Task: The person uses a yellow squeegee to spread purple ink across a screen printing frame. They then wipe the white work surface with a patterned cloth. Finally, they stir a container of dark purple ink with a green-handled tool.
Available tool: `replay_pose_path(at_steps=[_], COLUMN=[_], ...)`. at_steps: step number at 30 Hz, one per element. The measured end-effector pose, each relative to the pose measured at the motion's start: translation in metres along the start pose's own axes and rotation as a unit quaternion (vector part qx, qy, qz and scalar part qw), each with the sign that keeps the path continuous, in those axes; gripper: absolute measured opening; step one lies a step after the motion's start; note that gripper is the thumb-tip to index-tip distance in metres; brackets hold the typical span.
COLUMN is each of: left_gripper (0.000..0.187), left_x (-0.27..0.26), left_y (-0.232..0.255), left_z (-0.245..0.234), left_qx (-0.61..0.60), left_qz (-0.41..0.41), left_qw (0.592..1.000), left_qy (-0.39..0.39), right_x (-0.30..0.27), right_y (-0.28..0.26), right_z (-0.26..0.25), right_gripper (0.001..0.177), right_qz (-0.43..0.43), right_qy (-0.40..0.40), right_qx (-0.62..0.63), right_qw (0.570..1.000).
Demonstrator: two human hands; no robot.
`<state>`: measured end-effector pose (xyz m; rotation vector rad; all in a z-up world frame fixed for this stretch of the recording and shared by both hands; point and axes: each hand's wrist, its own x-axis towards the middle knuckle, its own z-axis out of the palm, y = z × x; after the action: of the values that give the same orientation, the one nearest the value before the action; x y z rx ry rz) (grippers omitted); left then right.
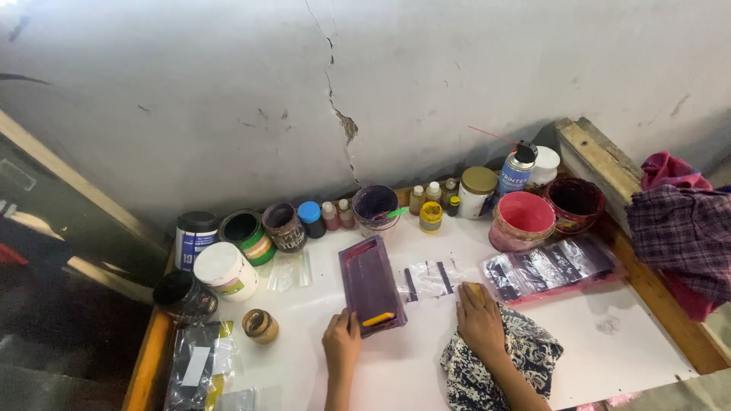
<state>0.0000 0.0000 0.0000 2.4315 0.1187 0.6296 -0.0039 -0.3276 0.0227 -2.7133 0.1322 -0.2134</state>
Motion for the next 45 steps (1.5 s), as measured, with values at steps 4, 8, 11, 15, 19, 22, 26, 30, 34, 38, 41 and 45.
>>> replay_pose_path(at_steps=[4,8,11,15,19,22,26,30,34,38,41,45], left_gripper=[0.024,0.020,0.021,0.022,0.024,0.026,0.026,0.032,0.030,0.031,0.034,0.047], left_x=[0.002,0.001,0.001,0.004,0.003,0.000,0.001,0.003,0.003,0.001,0.001,0.000], left_y=[-0.014,-0.029,-0.031,-0.017,-0.013,-0.019,-0.019,-0.022,-0.023,-0.023,-0.020,-0.021], left_z=[-0.028,-0.037,-0.036,-0.030,-0.017,-0.007,-0.009,-0.009,-0.007,-0.003,-0.005,-0.007], left_qx=[0.009,0.065,0.077,0.055,0.059,0.069,0.077,0.085,0.080,0.105,0.110,0.108], left_qz=[0.012,0.029,0.029,0.026,0.036,0.040,0.045,0.034,0.036,0.038,0.027,0.015], left_qw=[1.000,0.997,0.997,0.998,0.997,0.996,0.996,0.995,0.996,0.993,0.993,0.993], left_qy=[-0.008,0.012,-0.001,-0.030,-0.031,-0.031,-0.023,-0.027,-0.032,-0.022,-0.029,-0.043], right_x=[0.000,0.001,0.001,-0.001,0.000,-0.001,0.000,0.000,0.000,0.000,-0.001,0.001], right_y=[-0.003,-0.002,0.000,0.000,0.000,-0.001,0.002,0.006,0.007,0.006,0.005,0.007], right_z=[-0.004,-0.004,0.000,-0.001,-0.003,-0.005,-0.002,0.004,0.007,0.005,0.003,0.006], right_gripper=[0.061,0.065,0.067,0.066,0.065,0.065,0.065,0.064,0.063,0.062,0.062,0.062], right_qz=[0.012,0.008,0.003,-0.009,0.005,0.008,0.011,-0.006,-0.015,-0.020,-0.010,-0.006], right_qy=[-0.020,-0.004,0.018,0.042,0.015,0.006,-0.002,0.029,0.037,0.045,0.035,0.030], right_qx=[-0.002,-0.007,-0.008,0.001,0.022,0.033,0.029,0.024,0.026,0.022,0.030,0.035], right_qw=[1.000,1.000,1.000,0.999,1.000,0.999,1.000,0.999,0.999,0.999,0.999,0.999])
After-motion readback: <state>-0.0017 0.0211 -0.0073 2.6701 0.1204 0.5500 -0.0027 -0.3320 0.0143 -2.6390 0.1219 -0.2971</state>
